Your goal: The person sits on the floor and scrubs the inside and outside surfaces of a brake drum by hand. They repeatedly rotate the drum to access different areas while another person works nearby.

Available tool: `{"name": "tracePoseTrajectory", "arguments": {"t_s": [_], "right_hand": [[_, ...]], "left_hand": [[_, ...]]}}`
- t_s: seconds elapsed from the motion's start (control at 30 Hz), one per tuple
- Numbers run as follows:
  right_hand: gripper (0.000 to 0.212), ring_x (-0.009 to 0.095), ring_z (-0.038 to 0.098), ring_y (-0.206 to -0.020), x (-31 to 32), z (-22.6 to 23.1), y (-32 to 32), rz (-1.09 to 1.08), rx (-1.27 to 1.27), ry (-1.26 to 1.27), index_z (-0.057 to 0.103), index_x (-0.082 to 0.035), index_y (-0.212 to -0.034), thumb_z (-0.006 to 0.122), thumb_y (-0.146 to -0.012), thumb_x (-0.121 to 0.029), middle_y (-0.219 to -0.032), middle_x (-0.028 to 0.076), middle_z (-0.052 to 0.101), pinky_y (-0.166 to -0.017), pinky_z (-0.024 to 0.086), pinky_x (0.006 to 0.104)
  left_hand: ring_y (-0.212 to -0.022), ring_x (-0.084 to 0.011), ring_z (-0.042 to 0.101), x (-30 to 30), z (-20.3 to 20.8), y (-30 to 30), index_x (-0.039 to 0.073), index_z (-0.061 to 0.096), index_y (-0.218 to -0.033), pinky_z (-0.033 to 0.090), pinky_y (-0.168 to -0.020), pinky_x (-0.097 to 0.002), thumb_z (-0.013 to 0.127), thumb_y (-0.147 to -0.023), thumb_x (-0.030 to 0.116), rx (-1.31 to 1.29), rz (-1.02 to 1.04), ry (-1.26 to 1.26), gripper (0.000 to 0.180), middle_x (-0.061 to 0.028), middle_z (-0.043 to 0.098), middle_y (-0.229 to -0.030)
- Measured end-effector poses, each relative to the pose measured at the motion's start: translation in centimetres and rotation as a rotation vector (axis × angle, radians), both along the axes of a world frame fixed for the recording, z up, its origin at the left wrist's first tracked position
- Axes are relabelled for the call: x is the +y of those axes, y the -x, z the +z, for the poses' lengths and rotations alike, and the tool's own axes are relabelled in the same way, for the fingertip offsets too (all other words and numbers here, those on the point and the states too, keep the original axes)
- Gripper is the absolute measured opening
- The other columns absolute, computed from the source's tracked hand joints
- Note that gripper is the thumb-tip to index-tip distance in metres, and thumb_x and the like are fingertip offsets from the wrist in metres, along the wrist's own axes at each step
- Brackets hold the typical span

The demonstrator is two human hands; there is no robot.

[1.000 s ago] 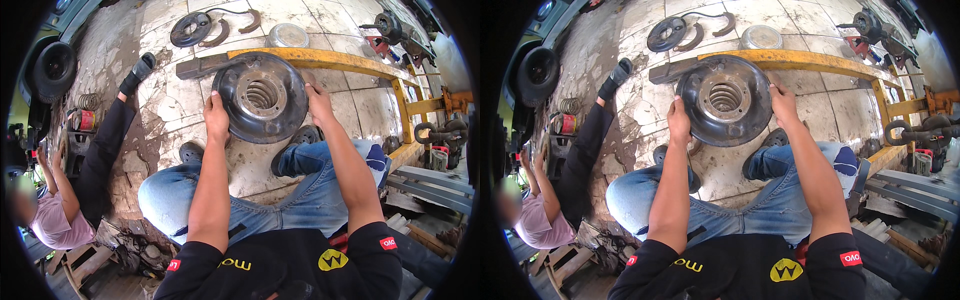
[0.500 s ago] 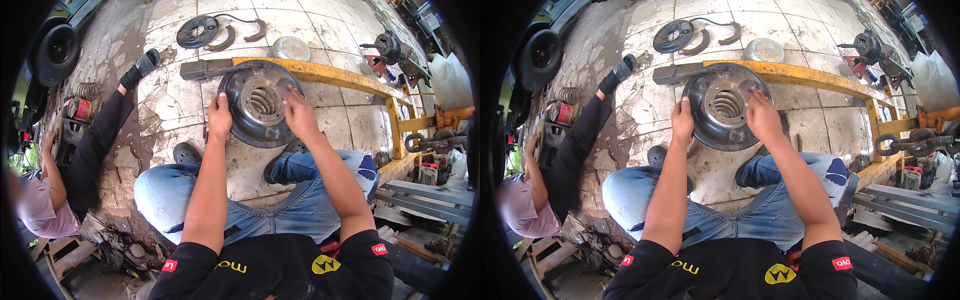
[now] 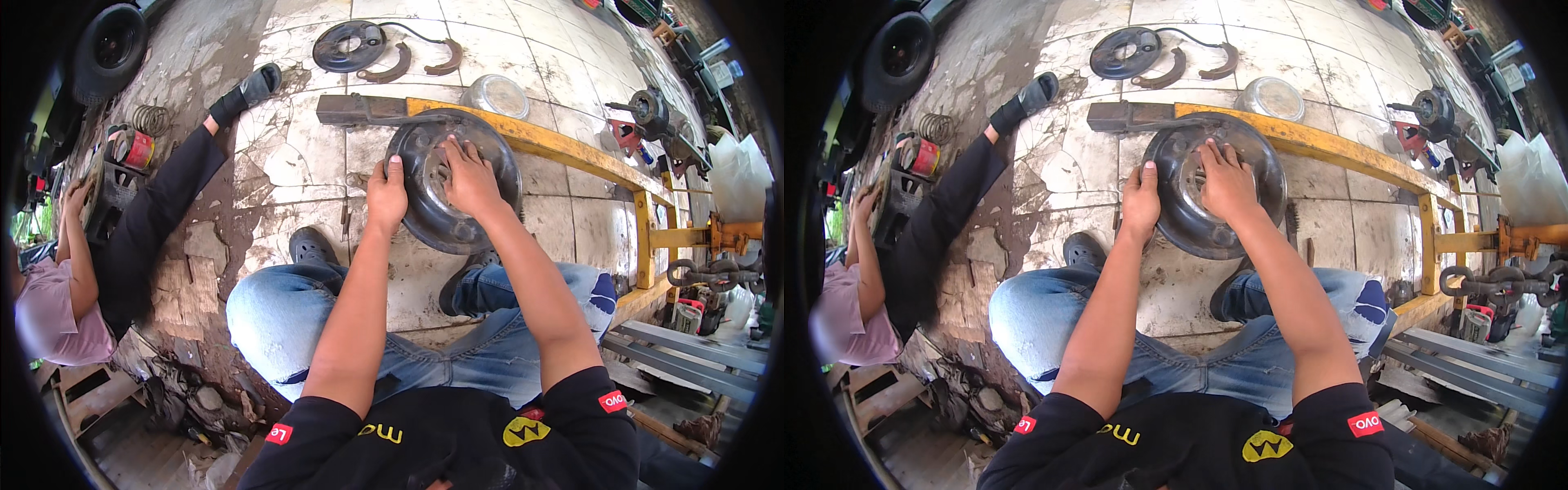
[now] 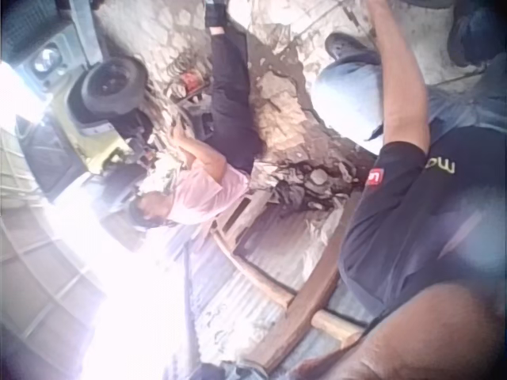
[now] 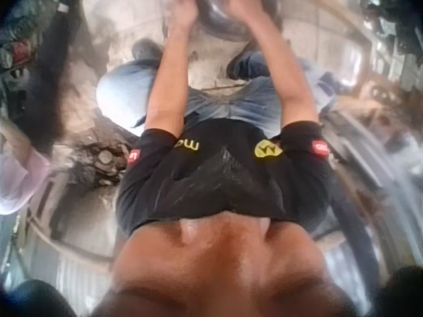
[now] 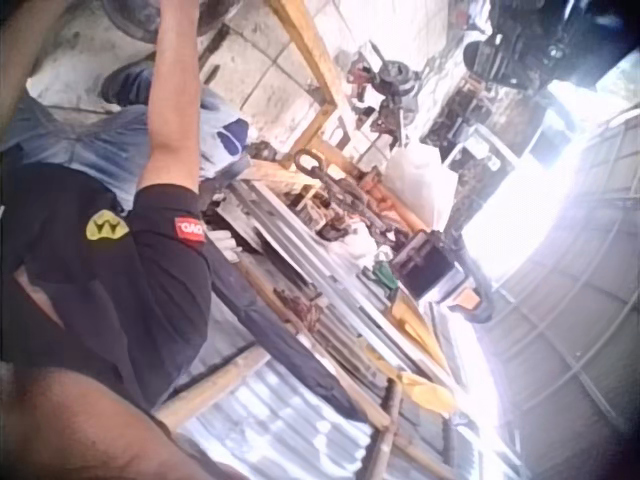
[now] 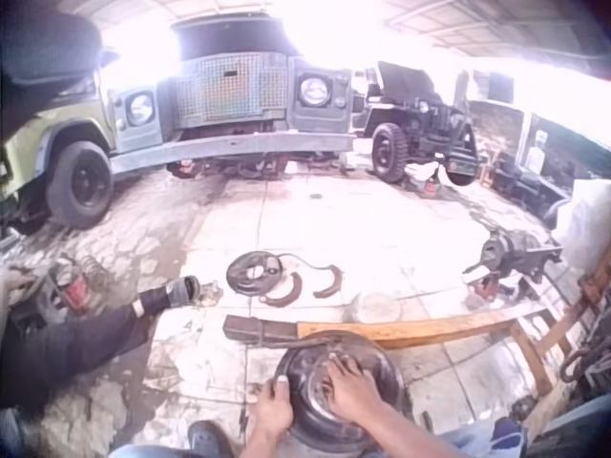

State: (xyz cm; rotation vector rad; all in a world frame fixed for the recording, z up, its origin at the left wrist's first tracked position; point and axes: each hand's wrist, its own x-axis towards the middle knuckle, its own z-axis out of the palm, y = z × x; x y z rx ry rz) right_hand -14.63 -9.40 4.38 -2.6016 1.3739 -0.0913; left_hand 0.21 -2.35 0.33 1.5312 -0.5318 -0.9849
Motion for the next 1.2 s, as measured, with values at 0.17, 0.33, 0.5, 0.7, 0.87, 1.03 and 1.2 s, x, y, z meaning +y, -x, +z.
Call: {"name": "tracePoseTrajectory", "arguments": {"t_s": [0.17,0.33,0.5,0.7,0.87,1.03,1.2], "right_hand": [[0.057,0.031,0.036,-0.140,1.1,-0.6,-0.1,0.038,0.021,0.036,0.039,-0.011,-0.144,0.051,-0.088,-0.008,-0.152,0.009,0.037,-0.105,0.037,0.0516],[0.056,0.030,0.033,-0.141,0.0,0.0,0.2,0.047,0.065,-0.011,0.041,-0.013,-0.144,0.048,-0.090,-0.005,-0.154,0.006,0.035,-0.106,0.036,0.0534],[0.063,0.029,0.030,-0.143,0.2,-0.5,0.6,0.112,0.088,-0.016,0.039,-0.014,-0.146,0.050,-0.085,-0.003,-0.156,0.005,0.031,-0.109,0.035,0.0527],[0.068,0.031,0.028,-0.144,-0.7,0.4,-0.5,0.023,0.194,-0.047,0.030,-0.013,-0.150,0.050,-0.086,-0.003,-0.158,0.004,0.027,-0.108,0.035,0.0531],[0.075,0.031,0.025,-0.145,-0.8,1.2,0.2,0.137,0.226,-0.119,0.026,-0.013,-0.152,0.052,-0.083,-0.003,-0.160,0.004,0.021,-0.110,0.033,0.0531],[0.083,0.031,0.020,-0.147,-1.1,1.0,0.4,0.114,0.182,-0.185,0.022,-0.014,-0.154,0.055,-0.078,-0.003,-0.161,0.006,0.017,-0.115,0.026,0.0532],[0.084,0.033,0.016,-0.147,-1.6,1.3,1.2,0.224,0.193,-0.271,0.020,-0.012,-0.154,0.053,-0.078,-0.003,-0.162,0.008,0.013,-0.118,0.020,0.0505]], "left_hand": [[-0.100,-0.0258,0.060,0.0,-0.3,0.0,-0.008,0.056,-0.120,0.046,-0.090,-0.0344,0.049,-0.100,0.039,-0.039,0.073,0.015,0.052,-0.0204,0.065,-0.110],[-0.105,-0.0281,0.060,0.2,2.0,0.4,-0.011,0.051,-0.126,0.045,-0.092,-0.0347,0.051,-0.100,0.040,0.032,0.009,-0.027,0.058,-0.0232,0.063,-0.115],[-0.105,-0.0275,0.060,-0.4,0.7,0.6,-0.012,0.051,-0.125,0.046,-0.091,-0.0342,0.051,-0.100,0.038,-0.083,0.126,-0.086,0.057,-0.0228,0.063,-0.115],[-0.121,-0.0292,0.053,-0.2,1.7,0.0,-0.013,0.038,-0.138,0.042,-0.101,-0.0350,0.050,-0.100,0.041,0.103,-0.087,-0.030,0.068,-0.0263,0.052,-0.133],[-0.104,-0.0274,0.059,-0.1,1.4,0.0,-0.012,0.051,-0.123,0.046,-0.092,-0.0351,0.050,-0.100,0.039,-0.020,0.010,-0.038,0.056,-0.0235,0.062,-0.114],[-0.097,-0.0277,0.062,-0.2,1.1,0.5,-0.011,0.056,-0.117,0.047,-0.088,-0.0354,0.050,-0.100,0.038,-0.091,0.024,0.001,0.053,-0.0228,0.066,-0.107],[-0.100,-0.0287,0.062,-0.3,0.6,0.4,-0.012,0.055,-0.120,0.046,-0.089,-0.0351,0.050,-0.100,0.039,-0.073,0.060,-0.021,0.054,-0.0238,0.065,-0.109]]}}
